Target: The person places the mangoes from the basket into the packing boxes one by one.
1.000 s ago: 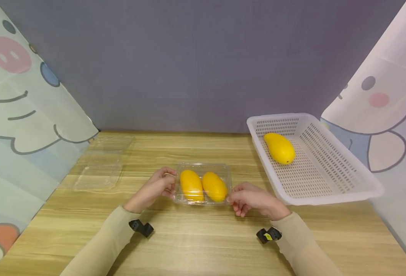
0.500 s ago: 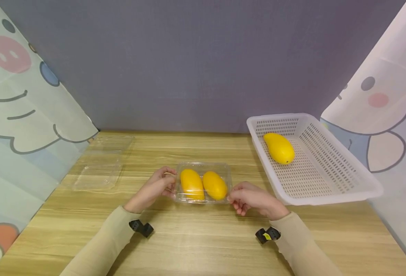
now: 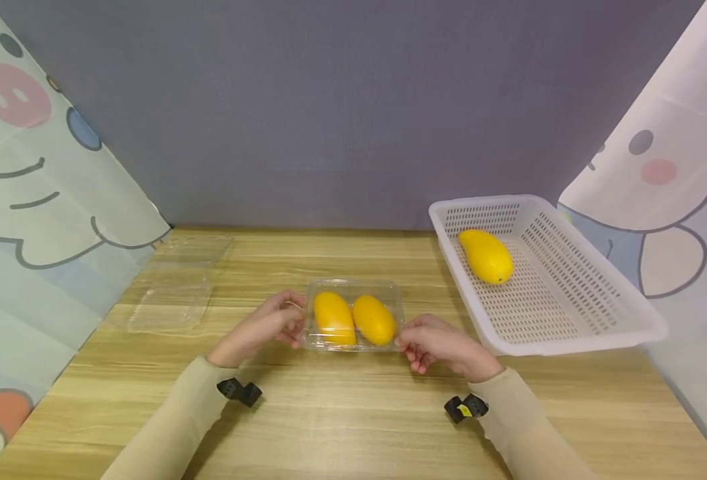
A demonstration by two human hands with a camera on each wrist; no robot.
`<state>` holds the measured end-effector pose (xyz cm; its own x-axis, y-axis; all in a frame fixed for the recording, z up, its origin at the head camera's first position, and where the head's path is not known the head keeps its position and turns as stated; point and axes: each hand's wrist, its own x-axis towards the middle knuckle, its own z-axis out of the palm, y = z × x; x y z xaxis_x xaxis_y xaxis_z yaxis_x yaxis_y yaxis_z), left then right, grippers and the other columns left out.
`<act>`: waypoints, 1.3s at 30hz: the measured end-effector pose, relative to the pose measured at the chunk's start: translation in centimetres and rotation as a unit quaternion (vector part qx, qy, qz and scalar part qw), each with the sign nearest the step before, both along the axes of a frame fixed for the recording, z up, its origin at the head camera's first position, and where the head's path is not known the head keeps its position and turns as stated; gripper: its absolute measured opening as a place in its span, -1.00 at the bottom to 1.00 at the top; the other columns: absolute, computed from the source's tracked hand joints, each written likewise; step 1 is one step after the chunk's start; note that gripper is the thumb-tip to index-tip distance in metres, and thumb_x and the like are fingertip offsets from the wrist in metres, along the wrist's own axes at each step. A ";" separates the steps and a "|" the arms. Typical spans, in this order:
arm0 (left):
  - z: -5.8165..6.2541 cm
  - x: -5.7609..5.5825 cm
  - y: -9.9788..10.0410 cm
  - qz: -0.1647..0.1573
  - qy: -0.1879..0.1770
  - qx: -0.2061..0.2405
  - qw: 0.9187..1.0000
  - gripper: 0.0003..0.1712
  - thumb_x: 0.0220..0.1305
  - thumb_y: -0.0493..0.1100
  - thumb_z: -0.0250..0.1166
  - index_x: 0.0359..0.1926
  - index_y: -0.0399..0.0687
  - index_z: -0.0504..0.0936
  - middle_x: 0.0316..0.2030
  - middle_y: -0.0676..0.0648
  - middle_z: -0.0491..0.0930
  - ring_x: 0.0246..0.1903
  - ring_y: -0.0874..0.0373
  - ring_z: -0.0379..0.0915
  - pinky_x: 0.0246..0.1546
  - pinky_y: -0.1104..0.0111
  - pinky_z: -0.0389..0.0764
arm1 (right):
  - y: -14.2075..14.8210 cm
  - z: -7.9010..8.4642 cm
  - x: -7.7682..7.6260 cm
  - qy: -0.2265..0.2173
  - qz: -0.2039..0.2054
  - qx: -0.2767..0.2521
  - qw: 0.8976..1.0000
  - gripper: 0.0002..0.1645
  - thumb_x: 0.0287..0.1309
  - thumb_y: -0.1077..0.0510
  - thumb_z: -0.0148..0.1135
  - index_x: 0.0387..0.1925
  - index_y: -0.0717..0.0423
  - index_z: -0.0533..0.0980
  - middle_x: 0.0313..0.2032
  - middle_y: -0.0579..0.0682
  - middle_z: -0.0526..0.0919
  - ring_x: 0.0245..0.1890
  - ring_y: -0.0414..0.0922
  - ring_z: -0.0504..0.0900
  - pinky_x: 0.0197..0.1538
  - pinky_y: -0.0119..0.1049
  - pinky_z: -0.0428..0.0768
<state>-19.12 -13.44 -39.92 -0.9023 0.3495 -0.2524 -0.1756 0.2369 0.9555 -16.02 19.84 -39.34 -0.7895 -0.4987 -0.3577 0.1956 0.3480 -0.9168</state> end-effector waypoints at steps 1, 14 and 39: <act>0.1 0.0 -0.1 -0.010 -0.001 -0.002 1.000 -0.61 0.39 -0.24 0.11 0.15 -0.36 0.38 -0.40 -0.17 0.47 -0.51 0.02 0.52 -0.37 0.20 0.74 | 0.0 0.0 0.0 0.000 0.000 0.000 1.000 -0.82 0.20 0.23 0.11 -0.48 0.26 0.48 -0.60 -0.04 0.47 -0.62 -0.18 0.50 -0.52 -0.42 0.56; 1.2 0.7 -0.9 -0.089 -0.005 -0.078 0.993 -0.82 0.34 -0.21 0.11 -0.32 -0.29 0.47 -0.51 -0.10 0.45 -0.60 0.07 0.47 -0.49 0.24 0.70 | 0.0 0.2 0.1 0.001 0.002 -0.001 1.000 -0.80 0.24 0.22 0.11 -0.46 0.26 0.47 -0.59 -0.02 0.48 -0.60 -0.16 0.51 -0.50 -0.40 0.57; 0.8 0.5 -0.8 -0.136 -0.008 -0.084 0.987 -0.77 0.28 -0.23 0.07 -0.40 -0.36 0.48 -0.57 -0.07 0.44 -0.62 0.11 0.41 -0.59 0.32 0.66 | -0.5 0.6 0.2 0.011 -0.022 -0.013 1.000 -0.79 0.32 0.22 0.07 -0.41 0.27 0.46 -0.58 -0.01 0.48 -0.59 -0.14 0.53 -0.45 -0.34 0.62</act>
